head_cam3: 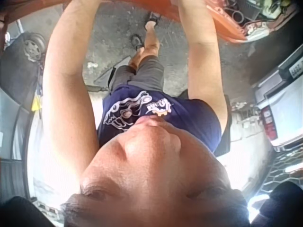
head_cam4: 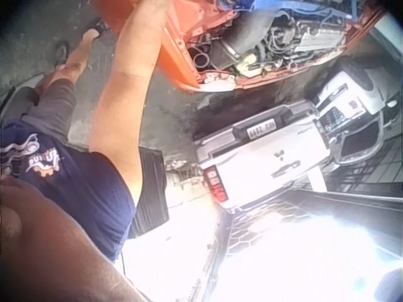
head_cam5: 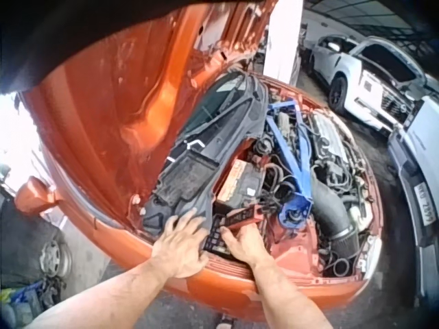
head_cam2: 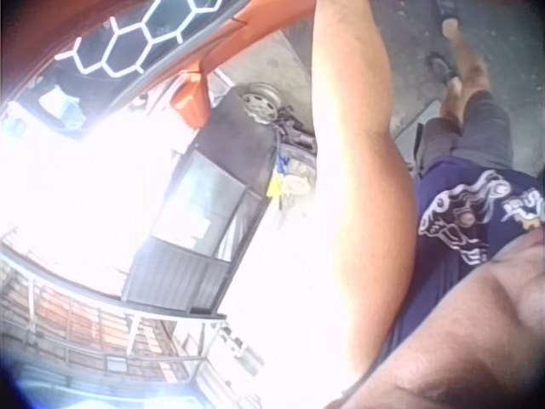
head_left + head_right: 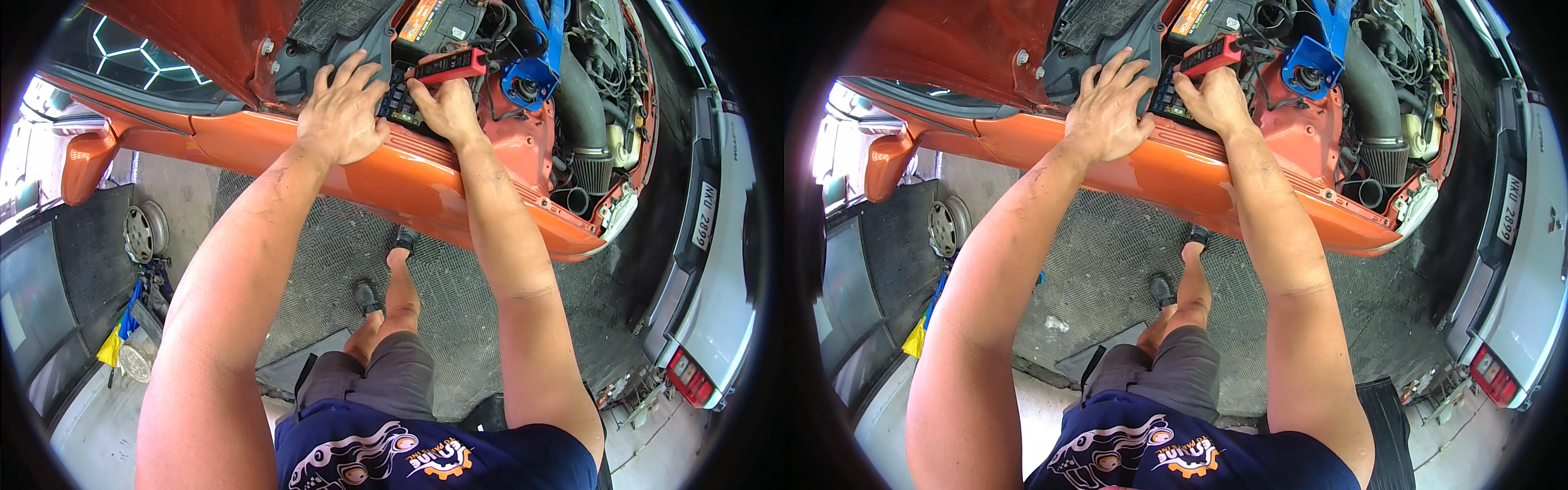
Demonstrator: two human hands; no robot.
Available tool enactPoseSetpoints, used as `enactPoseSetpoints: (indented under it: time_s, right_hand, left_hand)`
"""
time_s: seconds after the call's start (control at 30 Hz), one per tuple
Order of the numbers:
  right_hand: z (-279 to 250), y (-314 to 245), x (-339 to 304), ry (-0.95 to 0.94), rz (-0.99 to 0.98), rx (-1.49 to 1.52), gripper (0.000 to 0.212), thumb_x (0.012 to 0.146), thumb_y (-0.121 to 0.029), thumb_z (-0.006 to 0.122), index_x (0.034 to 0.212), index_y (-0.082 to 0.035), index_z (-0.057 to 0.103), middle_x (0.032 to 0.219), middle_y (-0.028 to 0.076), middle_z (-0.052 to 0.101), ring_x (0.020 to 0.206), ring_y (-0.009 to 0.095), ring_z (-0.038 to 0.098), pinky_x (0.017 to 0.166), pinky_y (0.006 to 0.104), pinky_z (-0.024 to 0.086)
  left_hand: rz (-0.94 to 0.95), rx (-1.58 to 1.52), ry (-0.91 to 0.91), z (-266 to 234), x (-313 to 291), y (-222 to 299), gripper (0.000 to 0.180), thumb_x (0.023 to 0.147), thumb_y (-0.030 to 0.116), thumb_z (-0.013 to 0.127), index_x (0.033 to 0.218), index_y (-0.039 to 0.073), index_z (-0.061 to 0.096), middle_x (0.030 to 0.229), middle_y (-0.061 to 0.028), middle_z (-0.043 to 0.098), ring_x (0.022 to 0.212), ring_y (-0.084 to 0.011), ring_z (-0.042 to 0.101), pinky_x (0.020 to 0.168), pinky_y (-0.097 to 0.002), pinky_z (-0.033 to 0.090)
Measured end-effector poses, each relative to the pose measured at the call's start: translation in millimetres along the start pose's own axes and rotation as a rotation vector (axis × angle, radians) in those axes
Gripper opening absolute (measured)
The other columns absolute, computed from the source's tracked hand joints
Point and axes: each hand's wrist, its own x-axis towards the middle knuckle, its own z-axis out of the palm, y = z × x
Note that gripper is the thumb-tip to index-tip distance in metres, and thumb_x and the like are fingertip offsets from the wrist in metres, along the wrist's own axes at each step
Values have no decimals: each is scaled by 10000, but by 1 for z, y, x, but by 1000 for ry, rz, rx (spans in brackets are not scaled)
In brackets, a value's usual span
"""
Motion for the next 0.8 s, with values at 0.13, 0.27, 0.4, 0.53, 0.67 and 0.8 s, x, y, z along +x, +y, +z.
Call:
enactPoseSetpoints:
  time_s: [0.13, 0.27, 0.4, 0.53, 0.67, 0.8]
  right_hand:
    - [3, 7, 2, 25, -63, -4, 285, 906, -261, 760, 1130, -86, 729, 985, 166, 786, 968, 383, 760, 863, 467, 588]
    - [7, 9, 1, 75, -66, 30, 275, 908, -263, 757, 1114, -82, 731, 993, 175, 786, 977, 389, 757, 867, 472, 587]
    - [6, 7, 3, 55, -102, -13, 277, 910, -271, 739, 1097, -67, 722, 972, 194, 776, 976, 407, 747, 859, 480, 585]
    - [6, 0, 5, 40, -171, -38, 276, 903, -267, 715, 1085, -60, 711, 956, 212, 764, 978, 430, 733, 849, 486, 584]
    - [3, 1, 5, 56, -113, -7, 261, 893, -251, 705, 1075, -64, 712, 963, 215, 763, 981, 438, 733, 843, 491, 585]
    - [3, -4, 4, -16, -88, -89, 312, 904, -205, 745, 1147, -14, 707, 1040, 179, 771, 1006, 380, 753, 889, 446, 582]
  left_hand:
    - [2, -3, -1, 1, 1, -1, 578, 943, 365, 636, 1459, 106, 619, 1665, -93, 434, 1642, -249, 198, 1319, -526, 183]
    - [6, -12, -5, 0, 1, -1, 567, 944, 357, 635, 1452, 105, 624, 1661, -93, 439, 1641, -249, 201, 1319, -526, 186]
    - [-2, -12, 1, 0, 1, 0, 573, 923, 330, 687, 1453, 128, 608, 1650, -83, 445, 1639, -254, 207, 1315, -526, 189]
    - [3, -10, 3, 1, 0, -2, 570, 929, 342, 673, 1450, 119, 614, 1657, -88, 441, 1641, -254, 202, 1316, -527, 187]
    - [7, -14, 2, 1, 2, 1, 573, 928, 340, 678, 1452, 119, 610, 1658, -90, 439, 1641, -256, 204, 1314, -534, 190]
    - [-3, -1, -7, 1, 0, -1, 577, 922, 328, 697, 1455, 129, 601, 1653, -89, 442, 1639, -262, 209, 1310, -540, 194]
